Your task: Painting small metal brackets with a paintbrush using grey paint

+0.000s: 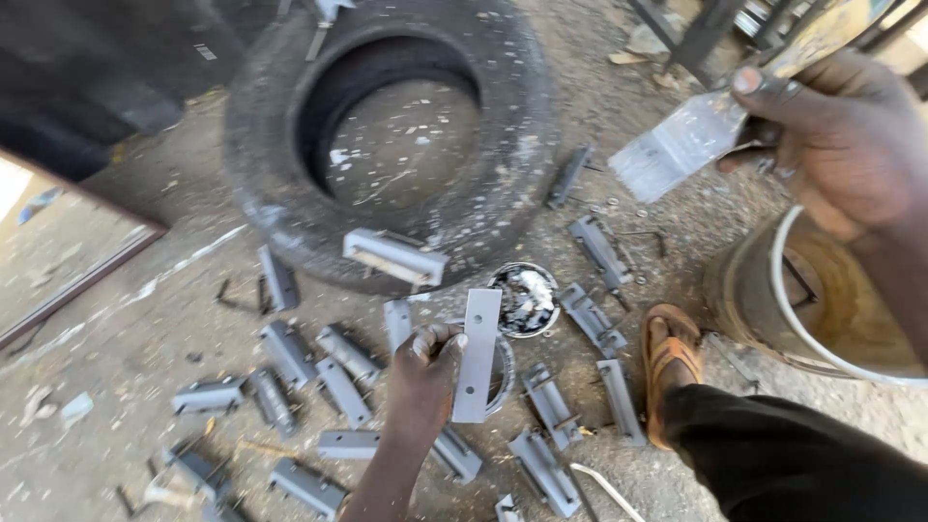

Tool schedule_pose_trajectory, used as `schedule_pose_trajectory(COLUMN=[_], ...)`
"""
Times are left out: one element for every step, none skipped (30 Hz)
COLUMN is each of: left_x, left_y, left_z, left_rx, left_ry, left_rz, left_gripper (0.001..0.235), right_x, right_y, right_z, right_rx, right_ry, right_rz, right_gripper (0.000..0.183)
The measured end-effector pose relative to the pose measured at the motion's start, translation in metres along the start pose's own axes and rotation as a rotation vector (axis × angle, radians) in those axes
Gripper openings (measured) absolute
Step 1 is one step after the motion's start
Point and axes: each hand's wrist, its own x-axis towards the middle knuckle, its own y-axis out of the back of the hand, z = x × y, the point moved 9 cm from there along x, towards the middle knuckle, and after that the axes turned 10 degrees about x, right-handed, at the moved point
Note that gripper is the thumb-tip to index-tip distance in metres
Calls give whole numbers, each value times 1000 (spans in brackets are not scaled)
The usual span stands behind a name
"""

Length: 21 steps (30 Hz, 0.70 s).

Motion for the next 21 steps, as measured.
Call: schedule_pose_trajectory(left_x=[-1, -2, -4, 18, 41, 64, 77, 90, 102, 123, 143, 161, 179, 197, 213, 247, 270, 285, 273, 273, 271], left_y=[-23, -43, -63, -89, -120, -152, -176, -200, -223, -249, -279, -306, -325, -345, -364, -396, -429, -469, -477, -469, -468], left_z=[21, 29, 38, 31, 28, 26, 36, 44, 51, 46, 45, 44, 39, 33, 27, 12, -25, -57, -39, -14, 21], left_rx=[16, 82, 149, 167, 116, 61, 76, 136, 197, 206, 121, 42, 59, 120, 183, 195, -374, -947, -931, -393, 131], left_ry=[3, 129, 255, 264, 223, 181, 190, 200, 209, 214, 179, 144, 150, 186, 220, 219, 551, 872, 884, 637, 362], left_rz=[-19, -29, -38, -48, -116, -182, -189, -196, -203, -211, -259, -307, -316, -289, -261, -279, -203, -94, -98, -150, -200], left_gripper=[13, 20, 27, 27, 30, 35, 35, 36, 38, 38, 32, 28, 28, 15, 13, 13, 22, 35, 35, 22, 30], right_x=[-3, -6, -9, -5, 0, 6, 12, 17, 22, 29, 35, 37, 39, 43, 45, 45, 43, 39, 38, 36, 34], right_y=[12, 29, 45, 58, 69, 79, 86, 93, 99, 105, 114, 121, 128, 137, 145, 154, 165, 173, 178, 184, 188], right_z=[6, 20, 35, 54, 71, 87, 98, 108, 118, 122, 124, 126, 133, 131, 129, 132, 136, 141, 143, 142, 141], right_rx=[-1, 2, 6, 10, 165, 321, 325, 343, 360, 360, 372, 388, 392, 381, 369, 363, 385, 408, 403, 372, 340], right_ry=[-6, -82, -160, -172, -147, -117, -125, -122, -118, -123, -101, -79, -82, -28, 27, 30, 41, 46, 42, 49, 56], right_rz=[24, 119, 214, 232, 250, 265, 281, 303, 325, 338, 388, 445, 464, 465, 466, 486, 541, 594, 613, 627, 641], right_gripper=[14, 12, 17, 17, 17, 18, 18, 21, 24, 24, 26, 28, 28, 43, 58, 58, 46, 35, 35, 41, 47])
